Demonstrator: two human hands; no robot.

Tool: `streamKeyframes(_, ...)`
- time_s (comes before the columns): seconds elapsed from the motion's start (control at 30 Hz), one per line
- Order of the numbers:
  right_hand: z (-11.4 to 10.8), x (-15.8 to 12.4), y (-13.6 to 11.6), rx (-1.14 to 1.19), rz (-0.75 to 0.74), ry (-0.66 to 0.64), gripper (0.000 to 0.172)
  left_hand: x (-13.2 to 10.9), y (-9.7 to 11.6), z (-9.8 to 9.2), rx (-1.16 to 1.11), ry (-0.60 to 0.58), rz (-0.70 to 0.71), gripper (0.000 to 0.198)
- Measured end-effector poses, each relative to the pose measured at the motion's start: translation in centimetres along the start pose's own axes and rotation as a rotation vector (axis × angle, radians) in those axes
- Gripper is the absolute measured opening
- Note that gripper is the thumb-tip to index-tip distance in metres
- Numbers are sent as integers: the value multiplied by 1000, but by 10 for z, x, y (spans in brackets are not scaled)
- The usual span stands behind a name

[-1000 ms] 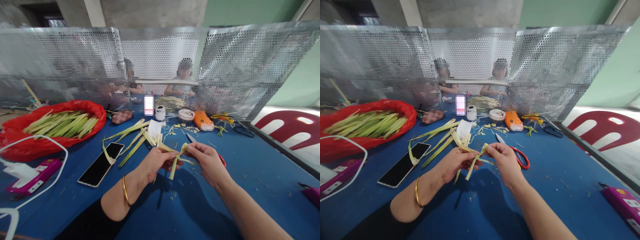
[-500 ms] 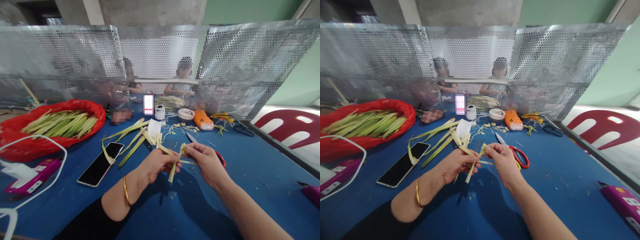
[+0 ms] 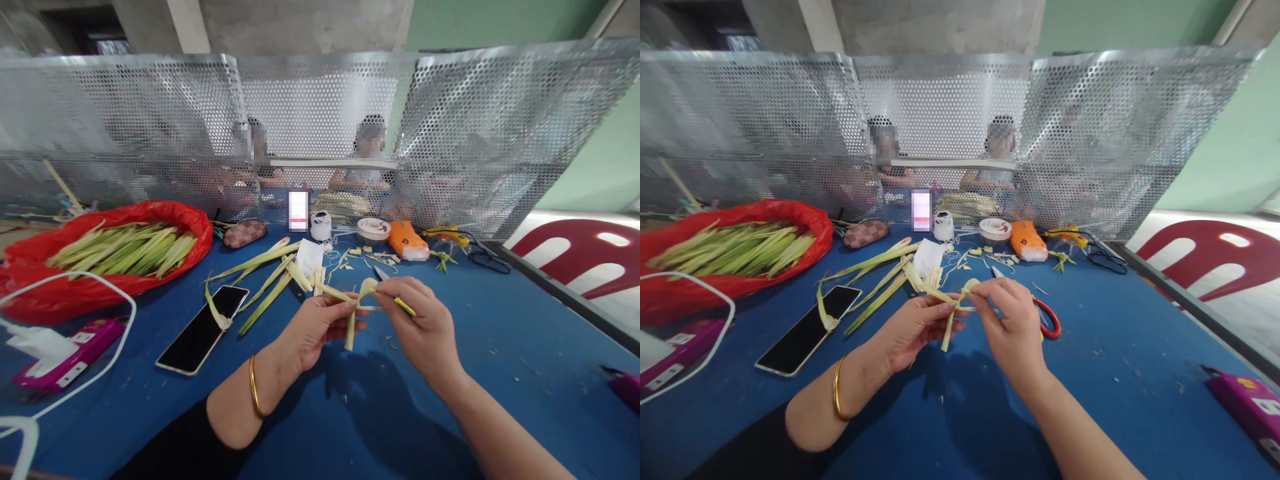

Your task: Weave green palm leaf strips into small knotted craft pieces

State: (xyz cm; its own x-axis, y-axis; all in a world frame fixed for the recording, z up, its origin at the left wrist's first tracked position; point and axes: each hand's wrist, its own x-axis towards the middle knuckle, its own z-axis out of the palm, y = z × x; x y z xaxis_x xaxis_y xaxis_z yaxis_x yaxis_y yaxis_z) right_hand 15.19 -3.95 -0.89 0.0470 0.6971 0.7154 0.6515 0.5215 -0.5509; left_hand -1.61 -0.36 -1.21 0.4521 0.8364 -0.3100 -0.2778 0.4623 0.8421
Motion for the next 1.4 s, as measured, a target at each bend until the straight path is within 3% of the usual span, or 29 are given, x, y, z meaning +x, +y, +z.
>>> streamKeyframes(0.13,6,-3,-5,-164,-160,-64,7,0,-5,4,-59,-19,42,35)
streamKeyframes(0.3,8,-4,-2,-189,-149,-54,9,-1,-9,8,-89,-70,63,39)
streamKeyframes(0.43,8,-4,-1,-174,-143,-77,9,0,-10,7,-94,-38,69,39)
streamKeyframes(0.73,7,-3,1,-52,-7,-137,11,-2,-9,8,-45,-43,77,34)
streamKeyframes(0.9,7,-3,3,59,112,-181,11,-3,-8,10,-7,11,76,36)
streamKeyframes(1.17,6,-3,5,91,155,-210,11,-3,-8,10,40,5,65,36)
streamKeyframes(1.4,8,-4,0,-140,-39,-112,11,-3,-8,11,-49,47,46,33)
